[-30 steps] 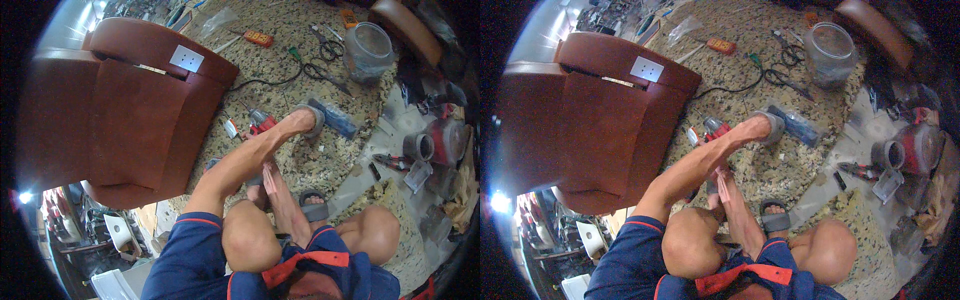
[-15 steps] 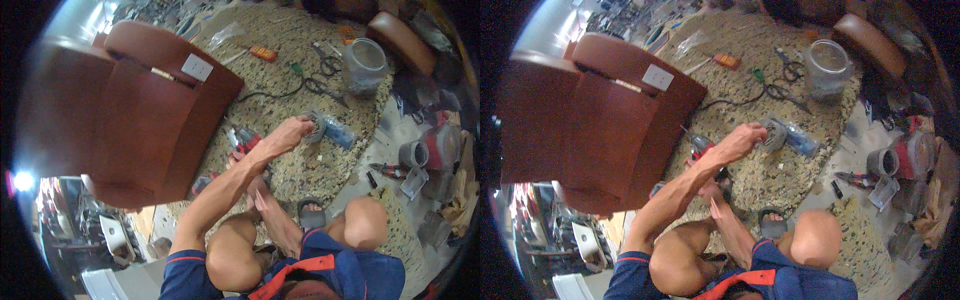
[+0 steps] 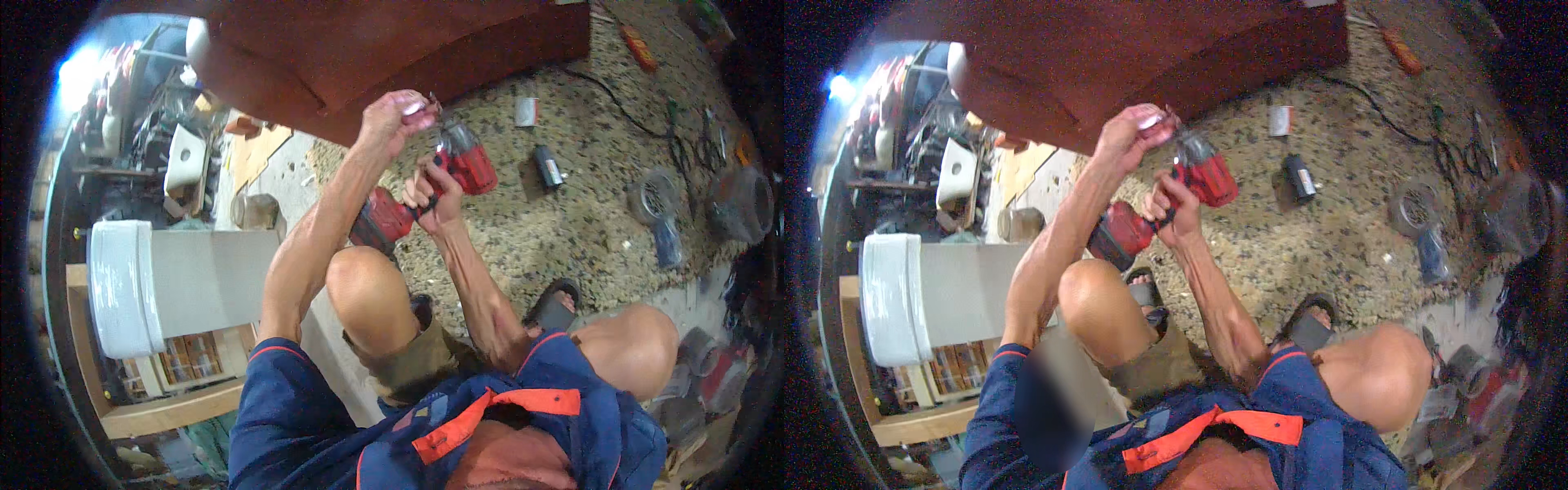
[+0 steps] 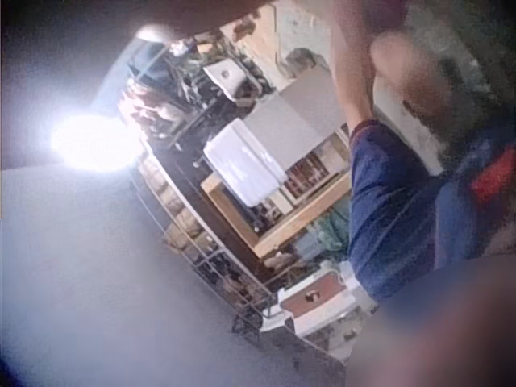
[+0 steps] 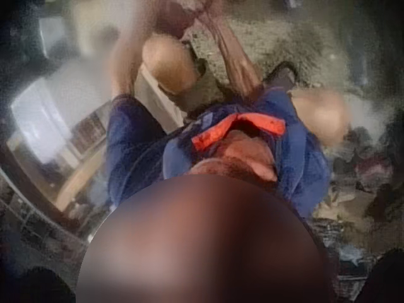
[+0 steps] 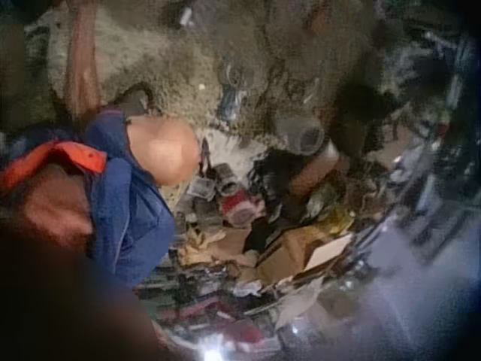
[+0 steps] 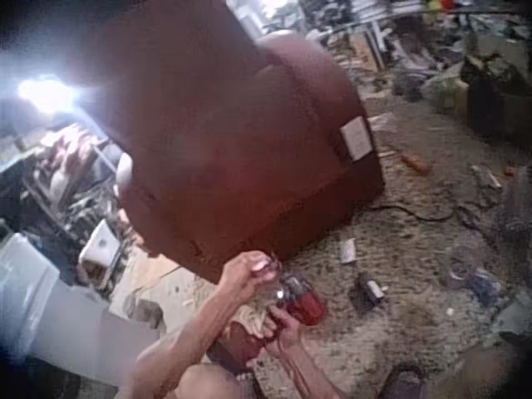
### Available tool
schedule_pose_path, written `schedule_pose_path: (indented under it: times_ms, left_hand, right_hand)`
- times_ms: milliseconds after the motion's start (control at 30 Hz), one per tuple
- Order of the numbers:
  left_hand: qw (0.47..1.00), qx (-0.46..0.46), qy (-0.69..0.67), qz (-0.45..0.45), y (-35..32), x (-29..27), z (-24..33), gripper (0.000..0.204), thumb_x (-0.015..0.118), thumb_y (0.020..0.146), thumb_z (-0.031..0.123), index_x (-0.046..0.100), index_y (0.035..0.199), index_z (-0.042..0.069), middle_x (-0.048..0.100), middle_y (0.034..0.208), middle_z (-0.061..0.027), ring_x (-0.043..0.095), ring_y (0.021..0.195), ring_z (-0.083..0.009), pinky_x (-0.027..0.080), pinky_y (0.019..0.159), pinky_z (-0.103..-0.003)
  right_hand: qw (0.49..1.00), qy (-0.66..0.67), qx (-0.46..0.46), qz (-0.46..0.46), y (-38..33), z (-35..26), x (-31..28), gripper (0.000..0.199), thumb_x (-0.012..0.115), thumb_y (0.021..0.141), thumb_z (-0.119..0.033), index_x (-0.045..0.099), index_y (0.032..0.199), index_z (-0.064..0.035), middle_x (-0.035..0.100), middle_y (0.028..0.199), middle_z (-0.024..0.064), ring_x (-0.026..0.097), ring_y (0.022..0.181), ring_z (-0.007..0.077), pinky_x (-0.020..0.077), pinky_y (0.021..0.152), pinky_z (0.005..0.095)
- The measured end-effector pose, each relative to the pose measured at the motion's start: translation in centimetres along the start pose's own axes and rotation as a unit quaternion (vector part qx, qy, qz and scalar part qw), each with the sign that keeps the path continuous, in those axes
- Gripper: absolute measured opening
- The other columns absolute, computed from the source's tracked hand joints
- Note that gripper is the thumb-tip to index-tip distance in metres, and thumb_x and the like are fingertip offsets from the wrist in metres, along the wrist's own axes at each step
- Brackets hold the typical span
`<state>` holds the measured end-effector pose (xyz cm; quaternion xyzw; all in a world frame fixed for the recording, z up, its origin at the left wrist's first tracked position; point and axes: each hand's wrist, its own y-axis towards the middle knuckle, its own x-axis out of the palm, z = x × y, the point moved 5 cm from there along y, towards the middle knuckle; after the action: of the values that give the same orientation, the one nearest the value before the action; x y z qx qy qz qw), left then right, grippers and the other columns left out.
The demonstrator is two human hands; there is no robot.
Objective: The person assembles a reddish-brown wooden cabinet by driving screws into its side panel with a red cordless drill and later using a yellow nail gun. The person sits on the floor in a cluttered workshop, handling screws and fasteners while securing the cabinet's side.
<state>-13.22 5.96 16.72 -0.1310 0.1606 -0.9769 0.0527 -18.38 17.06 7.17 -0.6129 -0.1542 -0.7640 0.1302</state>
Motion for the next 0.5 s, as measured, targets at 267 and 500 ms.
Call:
schedule_pose_path:
  times_ms: [267,500]
  left_hand:
    - [0.993,-0.048,-0.051,0.094,0.1,-20.9,-8.0,0.019,0.065,0.092,0.004,0.053,0.107,0.0,0.065,0.092,-0.0141,0.072,0.085,-0.0334,0.06,0.067,-0.041]
    - [0.992,-0.089,-0.066,0.053,2.7,-31.4,-11.0,0.011,0.065,0.093,0.007,0.058,0.101,0.004,0.065,0.089,-0.0097,0.068,0.081,-0.0261,0.059,0.067,-0.04]
  right_hand:
    - [0.976,-0.051,0.096,0.19,-1.9,13.5,-10.0,0.019,0.054,0.097,-0.026,0.06,0.103,-0.0089,0.037,0.057,-0.0042,0.037,0.047,0.0109,0.0354,0.052,0.03]
    - [0.957,-0.07,0.098,0.262,0.5,20.2,-15.0,0.019,0.062,0.091,-0.027,0.06,0.097,-0.0091,0.039,0.056,-0.0047,0.038,0.047,0.0105,0.0339,0.051,0.0288]
